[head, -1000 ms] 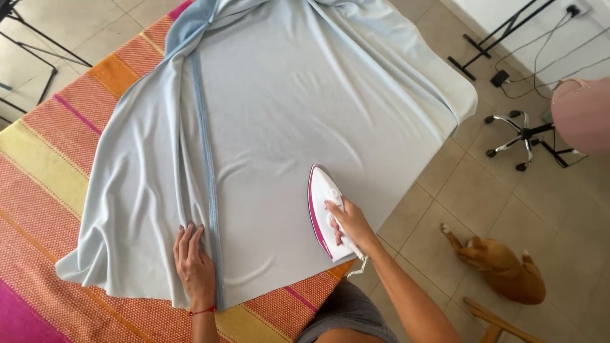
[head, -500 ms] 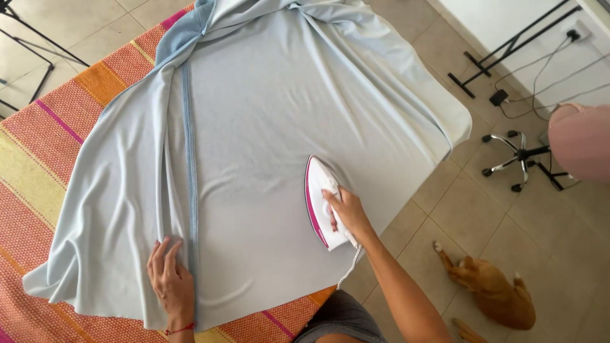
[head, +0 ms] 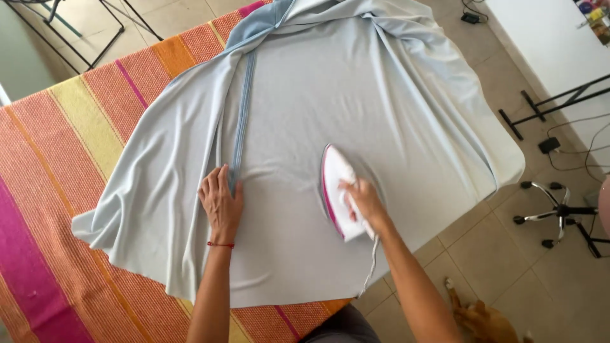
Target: Ironing a large light blue garment on an ironing board using a steam iron and a spray bottle.
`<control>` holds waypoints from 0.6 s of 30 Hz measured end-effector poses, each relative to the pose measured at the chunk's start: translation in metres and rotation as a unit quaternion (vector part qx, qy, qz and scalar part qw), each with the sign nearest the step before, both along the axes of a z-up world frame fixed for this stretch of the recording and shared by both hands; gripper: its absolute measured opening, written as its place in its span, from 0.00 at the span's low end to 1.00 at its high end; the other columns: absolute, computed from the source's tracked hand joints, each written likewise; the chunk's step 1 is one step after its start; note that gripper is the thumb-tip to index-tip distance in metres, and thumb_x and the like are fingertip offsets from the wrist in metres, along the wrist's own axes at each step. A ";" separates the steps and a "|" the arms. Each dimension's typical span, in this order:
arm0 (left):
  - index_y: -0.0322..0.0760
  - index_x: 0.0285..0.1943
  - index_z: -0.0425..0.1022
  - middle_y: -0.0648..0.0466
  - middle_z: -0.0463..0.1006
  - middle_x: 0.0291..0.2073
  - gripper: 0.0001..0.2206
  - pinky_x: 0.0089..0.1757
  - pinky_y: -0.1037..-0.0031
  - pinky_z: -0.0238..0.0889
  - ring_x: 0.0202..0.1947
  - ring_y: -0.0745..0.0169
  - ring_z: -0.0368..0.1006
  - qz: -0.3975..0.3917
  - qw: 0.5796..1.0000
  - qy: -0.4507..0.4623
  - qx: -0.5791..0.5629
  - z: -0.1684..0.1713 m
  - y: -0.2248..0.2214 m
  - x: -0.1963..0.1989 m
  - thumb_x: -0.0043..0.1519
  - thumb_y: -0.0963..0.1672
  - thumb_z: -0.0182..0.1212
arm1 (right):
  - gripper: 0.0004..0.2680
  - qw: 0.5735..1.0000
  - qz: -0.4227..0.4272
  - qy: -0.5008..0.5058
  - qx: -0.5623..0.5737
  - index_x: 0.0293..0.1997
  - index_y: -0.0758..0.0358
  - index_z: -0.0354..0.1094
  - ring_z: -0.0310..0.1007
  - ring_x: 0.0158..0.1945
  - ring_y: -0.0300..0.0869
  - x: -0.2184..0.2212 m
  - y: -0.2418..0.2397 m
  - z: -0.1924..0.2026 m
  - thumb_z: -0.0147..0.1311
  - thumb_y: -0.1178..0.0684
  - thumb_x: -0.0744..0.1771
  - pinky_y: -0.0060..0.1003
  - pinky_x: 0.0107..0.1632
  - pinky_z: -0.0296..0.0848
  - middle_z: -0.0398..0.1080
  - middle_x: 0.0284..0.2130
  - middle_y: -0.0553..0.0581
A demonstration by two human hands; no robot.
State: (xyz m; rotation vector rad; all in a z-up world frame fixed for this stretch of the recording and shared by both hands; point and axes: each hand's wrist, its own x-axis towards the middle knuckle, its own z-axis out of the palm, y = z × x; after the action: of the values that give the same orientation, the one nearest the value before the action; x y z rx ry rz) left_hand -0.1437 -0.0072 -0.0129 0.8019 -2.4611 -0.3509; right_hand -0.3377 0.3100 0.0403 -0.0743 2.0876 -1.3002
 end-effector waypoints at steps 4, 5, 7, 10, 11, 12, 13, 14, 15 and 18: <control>0.43 0.68 0.75 0.53 0.74 0.56 0.23 0.57 0.58 0.60 0.58 0.50 0.70 0.002 1.000 0.015 -0.003 -0.011 -0.013 -0.005 0.63 0.48 0.70 | 0.15 0.999 0.034 -0.024 0.013 0.38 0.71 0.74 0.68 0.06 0.47 0.062 -0.033 0.063 0.59 0.43 0.71 0.39 0.09 0.68 0.67 0.09 0.60; 0.43 0.68 0.75 0.53 0.74 0.56 0.23 0.57 0.58 0.60 0.58 0.50 0.70 0.000 1.000 0.013 -0.002 -0.009 -0.015 -0.004 0.63 0.48 0.70 | 0.15 0.999 0.032 -0.026 0.013 0.38 0.71 0.74 0.68 0.06 0.47 0.041 -0.038 0.039 0.59 0.43 0.71 0.39 0.09 0.68 0.67 0.09 0.60; 0.43 0.67 0.76 0.54 0.75 0.56 0.18 0.57 0.59 0.61 0.59 0.52 0.71 -0.022 0.998 0.045 0.039 -0.006 -0.016 -0.002 0.69 0.48 0.65 | 0.13 0.998 0.041 0.057 -0.001 0.43 0.75 0.71 0.69 0.08 0.48 0.001 -0.047 -0.011 0.55 0.49 0.71 0.42 0.10 0.67 0.67 0.10 0.62; 0.38 0.67 0.76 0.49 0.75 0.57 0.14 0.56 0.56 0.65 0.57 0.45 0.73 -0.059 0.987 0.118 0.093 0.011 -0.024 0.004 0.72 0.42 0.61 | 0.13 0.999 -0.019 0.029 -0.005 0.40 0.68 0.73 0.66 0.08 0.46 -0.030 -0.087 0.027 0.58 0.44 0.70 0.41 0.09 0.66 0.66 0.12 0.59; 0.38 0.67 0.76 0.49 0.75 0.57 0.14 0.56 0.56 0.65 0.57 0.45 0.73 -0.058 0.987 0.116 0.095 0.009 -0.033 0.012 0.72 0.42 0.61 | 0.13 0.999 -0.018 0.026 -0.004 0.40 0.68 0.73 0.66 0.08 0.46 -0.015 -0.081 0.007 0.58 0.44 0.70 0.41 0.09 0.66 0.66 0.12 0.59; 0.39 0.67 0.75 0.49 0.75 0.58 0.15 0.59 0.56 0.65 0.59 0.45 0.73 -0.048 0.986 0.132 0.092 0.008 -0.041 0.020 0.72 0.41 0.60 | 0.15 0.999 0.032 0.031 0.018 0.41 0.75 0.72 0.71 0.13 0.54 0.000 -0.074 -0.012 0.58 0.45 0.70 0.49 0.15 0.68 0.68 0.15 0.67; 0.39 0.68 0.75 0.50 0.75 0.59 0.15 0.61 0.56 0.64 0.62 0.45 0.73 -0.039 0.983 0.158 0.083 0.008 -0.056 0.014 0.72 0.41 0.60 | 0.18 0.995 0.081 0.046 0.036 0.42 0.82 0.70 0.75 0.18 0.62 0.003 -0.073 -0.030 0.58 0.46 0.70 0.56 0.20 0.69 0.70 0.17 0.75; 0.39 0.68 0.75 0.50 0.75 0.59 0.15 0.61 0.56 0.64 0.62 0.45 0.73 -0.041 0.982 0.166 0.078 0.009 -0.072 0.014 0.72 0.41 0.60 | 0.18 0.995 0.081 0.055 0.032 0.42 0.82 0.70 0.75 0.18 0.62 0.010 -0.081 -0.010 0.58 0.46 0.70 0.56 0.20 0.69 0.70 0.17 0.75; 0.39 0.69 0.74 0.48 0.74 0.59 0.16 0.60 0.53 0.64 0.61 0.44 0.72 -0.018 0.987 0.149 0.063 0.009 -0.083 0.021 0.71 0.40 0.61 | 0.16 0.996 0.068 0.032 0.037 0.39 0.76 0.72 0.73 0.14 0.55 0.025 -0.085 0.008 0.59 0.45 0.69 0.49 0.15 0.68 0.70 0.15 0.69; 0.38 0.72 0.70 0.46 0.70 0.63 0.22 0.63 0.48 0.57 0.66 0.40 0.66 0.022 0.994 0.095 0.053 -0.003 -0.115 0.039 0.68 0.40 0.67 | 0.15 0.997 0.056 0.032 0.043 0.36 0.69 0.73 0.71 0.10 0.48 0.013 -0.099 0.011 0.60 0.43 0.69 0.43 0.10 0.68 0.71 0.13 0.62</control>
State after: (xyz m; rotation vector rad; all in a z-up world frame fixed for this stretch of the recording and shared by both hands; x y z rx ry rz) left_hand -0.1047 -0.1224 -0.0157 0.8243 -2.2591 -0.5212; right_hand -0.3247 0.2115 0.0510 -0.1955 2.1587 -1.1541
